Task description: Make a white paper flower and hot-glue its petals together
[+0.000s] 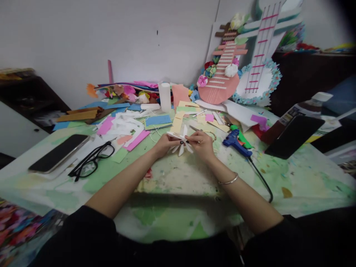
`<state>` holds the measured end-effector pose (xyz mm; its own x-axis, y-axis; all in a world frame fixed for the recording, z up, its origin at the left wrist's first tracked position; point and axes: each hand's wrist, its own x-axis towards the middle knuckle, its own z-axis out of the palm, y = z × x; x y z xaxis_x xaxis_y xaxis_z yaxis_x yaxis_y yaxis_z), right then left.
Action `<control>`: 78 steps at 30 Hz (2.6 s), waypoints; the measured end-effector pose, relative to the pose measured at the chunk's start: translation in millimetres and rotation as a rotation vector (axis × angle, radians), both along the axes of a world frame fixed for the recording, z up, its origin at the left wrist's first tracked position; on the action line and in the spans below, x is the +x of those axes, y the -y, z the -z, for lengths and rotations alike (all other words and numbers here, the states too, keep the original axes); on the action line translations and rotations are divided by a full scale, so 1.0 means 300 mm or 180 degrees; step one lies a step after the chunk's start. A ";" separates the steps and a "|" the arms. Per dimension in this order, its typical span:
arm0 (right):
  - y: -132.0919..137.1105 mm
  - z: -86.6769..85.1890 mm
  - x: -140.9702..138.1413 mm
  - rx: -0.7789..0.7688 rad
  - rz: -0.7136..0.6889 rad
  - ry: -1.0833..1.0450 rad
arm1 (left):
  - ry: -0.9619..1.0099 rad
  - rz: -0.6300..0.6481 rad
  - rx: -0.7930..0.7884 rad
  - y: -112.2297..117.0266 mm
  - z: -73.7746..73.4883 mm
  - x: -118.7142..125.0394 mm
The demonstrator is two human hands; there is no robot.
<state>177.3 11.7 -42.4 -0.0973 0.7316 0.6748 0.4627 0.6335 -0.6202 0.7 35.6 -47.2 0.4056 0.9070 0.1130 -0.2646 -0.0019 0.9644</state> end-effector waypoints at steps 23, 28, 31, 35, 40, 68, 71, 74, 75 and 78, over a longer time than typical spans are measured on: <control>0.011 0.013 0.003 -0.0009 0.0032 -0.0076 | -0.0055 -0.0091 0.0139 0.027 -0.002 -0.005; 0.012 0.014 -0.001 0.0019 -0.0016 -0.0105 | -0.0028 -0.0196 0.0142 0.025 0.009 -0.001; 0.012 0.015 -0.002 -0.0025 -0.0050 -0.0112 | -0.0057 -0.0214 0.0149 0.027 0.011 -0.001; 0.011 0.009 -0.001 -0.0092 -0.0098 -0.0098 | -0.0069 -0.0158 0.0164 0.033 0.007 0.000; 0.012 0.005 0.000 -0.0127 -0.0125 -0.0101 | -0.0084 -0.0102 0.0181 0.041 0.003 -0.001; 0.008 0.017 0.003 -0.0044 -0.0193 -0.0204 | -0.0028 -0.0051 0.0037 0.027 0.010 -0.009; 0.008 0.018 0.003 0.0034 -0.0223 -0.0201 | -0.0057 -0.0061 0.0047 0.026 0.011 -0.009; 0.003 0.021 0.006 0.0095 -0.0245 -0.0184 | -0.0088 -0.0089 0.0049 0.024 0.013 -0.008; 0.001 0.023 0.007 0.0109 -0.0251 -0.0177 | -0.0094 -0.0102 0.0048 0.023 0.014 -0.009; -0.003 0.029 0.009 0.0155 -0.0265 -0.0167 | -0.0096 -0.0143 0.0033 0.020 0.015 -0.010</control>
<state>179.9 12.7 -51.2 -0.1201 0.6886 0.7151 0.3748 0.6985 -0.6097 -2.3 29.5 -51.7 0.3679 0.9232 0.1108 -0.2349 -0.0231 0.9717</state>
